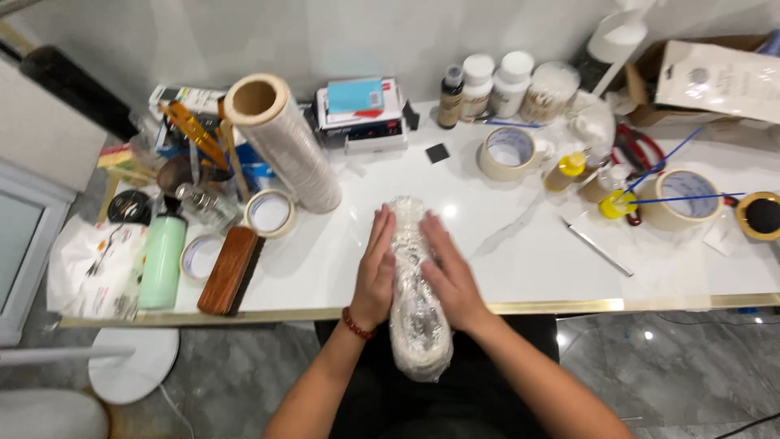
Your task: Apply protective plastic wrap to a shoe.
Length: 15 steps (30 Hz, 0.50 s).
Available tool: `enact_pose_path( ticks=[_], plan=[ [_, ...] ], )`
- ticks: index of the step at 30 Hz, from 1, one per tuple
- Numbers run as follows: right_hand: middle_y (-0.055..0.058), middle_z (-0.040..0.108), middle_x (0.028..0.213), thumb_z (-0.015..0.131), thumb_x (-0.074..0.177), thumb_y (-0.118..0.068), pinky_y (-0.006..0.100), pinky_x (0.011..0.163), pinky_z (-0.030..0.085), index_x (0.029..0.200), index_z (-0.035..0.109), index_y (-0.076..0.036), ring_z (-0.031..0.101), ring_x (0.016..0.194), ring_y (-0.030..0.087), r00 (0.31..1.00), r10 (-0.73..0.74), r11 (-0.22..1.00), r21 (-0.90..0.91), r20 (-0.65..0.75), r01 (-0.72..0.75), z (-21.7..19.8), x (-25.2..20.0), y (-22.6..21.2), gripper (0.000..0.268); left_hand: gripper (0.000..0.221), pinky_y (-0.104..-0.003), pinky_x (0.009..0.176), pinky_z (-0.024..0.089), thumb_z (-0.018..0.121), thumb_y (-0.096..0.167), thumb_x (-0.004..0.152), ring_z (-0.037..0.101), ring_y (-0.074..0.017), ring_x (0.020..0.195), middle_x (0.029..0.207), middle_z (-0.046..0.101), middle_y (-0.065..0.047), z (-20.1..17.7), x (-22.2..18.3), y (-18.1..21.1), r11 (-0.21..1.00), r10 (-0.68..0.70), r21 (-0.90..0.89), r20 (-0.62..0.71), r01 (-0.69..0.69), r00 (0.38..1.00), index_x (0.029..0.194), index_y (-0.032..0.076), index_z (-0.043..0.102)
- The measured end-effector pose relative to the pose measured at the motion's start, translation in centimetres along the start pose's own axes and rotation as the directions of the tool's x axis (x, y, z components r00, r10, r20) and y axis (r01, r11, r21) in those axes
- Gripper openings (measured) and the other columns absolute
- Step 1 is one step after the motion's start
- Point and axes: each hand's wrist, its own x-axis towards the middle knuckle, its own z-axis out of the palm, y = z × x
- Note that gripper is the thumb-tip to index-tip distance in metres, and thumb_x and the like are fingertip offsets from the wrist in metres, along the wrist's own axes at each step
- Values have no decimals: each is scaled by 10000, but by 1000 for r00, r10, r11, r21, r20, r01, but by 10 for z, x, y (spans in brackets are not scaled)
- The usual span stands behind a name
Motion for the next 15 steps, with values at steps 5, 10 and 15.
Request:
enact_pose_path(
  ticks=[5,10,15],
  plan=[
    [175,256,1715,504,1001,-273,464,1295,56,1569,394,-25,118,1623,330,999,51,999,3,13,-51,2,1,4,630,680,-437,1300,175,360,398,1081,187,-377,1610,1696,255,-261,-6,-1,-3,996,-76,-30,78,78,994,1566,-78,326],
    [188,199,1729,459,1022,-300,457,1289,100,1563,391,-17,91,1629,329,995,70,984,170,-77,-56,2,-4,8,614,733,-437,1303,185,387,448,1055,205,-356,1612,1688,276,-243,-2,8,-13,995,-90,-41,11,91,996,1585,-54,324],
    [172,176,1723,464,1003,-336,443,1270,109,1565,373,-27,73,1614,313,979,197,974,121,-46,-190,4,-4,1,647,782,-440,1288,140,359,463,1062,99,-353,1620,1718,145,-250,6,10,-12,960,-131,-242,53,140,990,1623,-48,173]
  ],
)
